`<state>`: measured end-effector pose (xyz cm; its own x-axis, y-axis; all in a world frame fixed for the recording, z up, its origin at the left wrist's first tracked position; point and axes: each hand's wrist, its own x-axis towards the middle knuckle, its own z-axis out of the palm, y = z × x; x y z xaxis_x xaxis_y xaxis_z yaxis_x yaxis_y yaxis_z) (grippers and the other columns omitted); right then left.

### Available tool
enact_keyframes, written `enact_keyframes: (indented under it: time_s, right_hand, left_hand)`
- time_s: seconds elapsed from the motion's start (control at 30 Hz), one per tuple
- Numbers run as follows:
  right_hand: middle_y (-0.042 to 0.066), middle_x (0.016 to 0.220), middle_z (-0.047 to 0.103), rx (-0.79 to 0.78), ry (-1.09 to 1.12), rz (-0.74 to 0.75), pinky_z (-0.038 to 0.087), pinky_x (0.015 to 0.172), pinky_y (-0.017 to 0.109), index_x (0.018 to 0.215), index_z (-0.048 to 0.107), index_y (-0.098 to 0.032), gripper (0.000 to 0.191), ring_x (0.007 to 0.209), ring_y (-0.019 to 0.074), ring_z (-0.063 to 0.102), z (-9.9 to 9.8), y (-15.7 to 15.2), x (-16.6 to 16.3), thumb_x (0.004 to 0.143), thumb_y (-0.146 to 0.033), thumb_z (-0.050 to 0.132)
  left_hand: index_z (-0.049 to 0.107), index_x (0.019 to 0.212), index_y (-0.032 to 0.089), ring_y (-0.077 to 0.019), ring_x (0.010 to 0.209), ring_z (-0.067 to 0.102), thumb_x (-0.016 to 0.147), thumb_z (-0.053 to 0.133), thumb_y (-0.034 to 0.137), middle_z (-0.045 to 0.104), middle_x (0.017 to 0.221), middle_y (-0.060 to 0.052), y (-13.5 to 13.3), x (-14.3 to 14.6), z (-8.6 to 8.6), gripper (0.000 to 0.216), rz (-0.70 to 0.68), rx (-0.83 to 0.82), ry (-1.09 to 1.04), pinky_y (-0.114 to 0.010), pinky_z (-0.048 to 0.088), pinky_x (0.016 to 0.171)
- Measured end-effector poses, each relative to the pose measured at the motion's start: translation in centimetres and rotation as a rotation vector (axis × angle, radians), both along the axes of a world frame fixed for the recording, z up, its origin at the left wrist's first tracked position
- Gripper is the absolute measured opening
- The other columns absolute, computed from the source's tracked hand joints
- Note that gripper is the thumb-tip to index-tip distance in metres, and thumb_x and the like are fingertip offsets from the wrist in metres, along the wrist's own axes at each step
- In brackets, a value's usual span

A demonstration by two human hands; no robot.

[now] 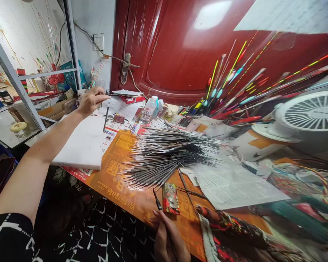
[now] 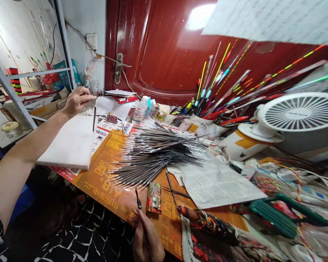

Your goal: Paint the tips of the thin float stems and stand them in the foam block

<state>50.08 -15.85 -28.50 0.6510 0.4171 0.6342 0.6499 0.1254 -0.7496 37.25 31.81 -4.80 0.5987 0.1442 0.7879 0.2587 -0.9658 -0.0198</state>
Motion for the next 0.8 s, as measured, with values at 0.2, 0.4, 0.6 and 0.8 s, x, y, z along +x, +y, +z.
enact_keyframes:
  time_s: [0.2, 0.4, 0.6, 0.8]
  right_hand:
    - [0.008, 0.091, 0.077, -0.017, -0.005, 0.024, 0.062, 0.066, 0.030, 0.111, 0.073, -0.015, 0.023, 0.071, 0.0191, 0.073, -0.8, -0.3, 0.3, 0.100, -0.031, 0.060]
    - [0.007, 0.089, 0.076, -0.009, 0.022, 0.041, 0.062, 0.065, 0.028, 0.112, 0.073, -0.015, 0.024, 0.072, 0.0188, 0.073, -1.1, -0.4, 0.5, 0.100, -0.032, 0.060]
    - [0.006, 0.098, 0.077, 0.038, 0.042, 0.075, 0.062, 0.067, 0.029, 0.118, 0.072, -0.019, 0.023, 0.074, 0.0187, 0.073, -1.2, -0.4, 0.4, 0.098, -0.024, 0.061]
    - [0.006, 0.102, 0.077, 0.058, 0.063, 0.123, 0.063, 0.066, 0.031, 0.119, 0.073, -0.022, 0.025, 0.077, 0.0205, 0.074, -1.9, -0.3, 0.7, 0.100, -0.032, 0.059]
  left_hand:
    - [0.077, 0.102, 0.023, -0.0183, 0.099, 0.064, 0.102, 0.050, 0.032, 0.068, 0.116, -0.008, -0.7, 2.5, 5.4, 0.028, -0.109, 0.127, 0.337, -0.037, 0.051, 0.094]
    - [0.075, 0.103, 0.023, -0.0196, 0.104, 0.067, 0.095, 0.054, 0.021, 0.071, 0.111, -0.004, -0.4, 3.0, 7.1, 0.023, -0.080, 0.081, 0.452, -0.038, 0.050, 0.099]
    - [0.074, 0.103, 0.019, -0.0184, 0.102, 0.066, 0.093, 0.054, 0.015, 0.073, 0.104, -0.005, -0.7, 0.2, 3.9, 0.023, 0.194, -0.208, -0.004, -0.034, 0.051, 0.098]
    - [0.076, 0.072, 0.018, -0.0166, 0.074, 0.067, 0.072, 0.081, 0.020, 0.073, 0.073, 0.001, -3.3, -2.4, -7.7, 0.006, 0.420, -0.775, 0.288, -0.029, 0.053, 0.078]
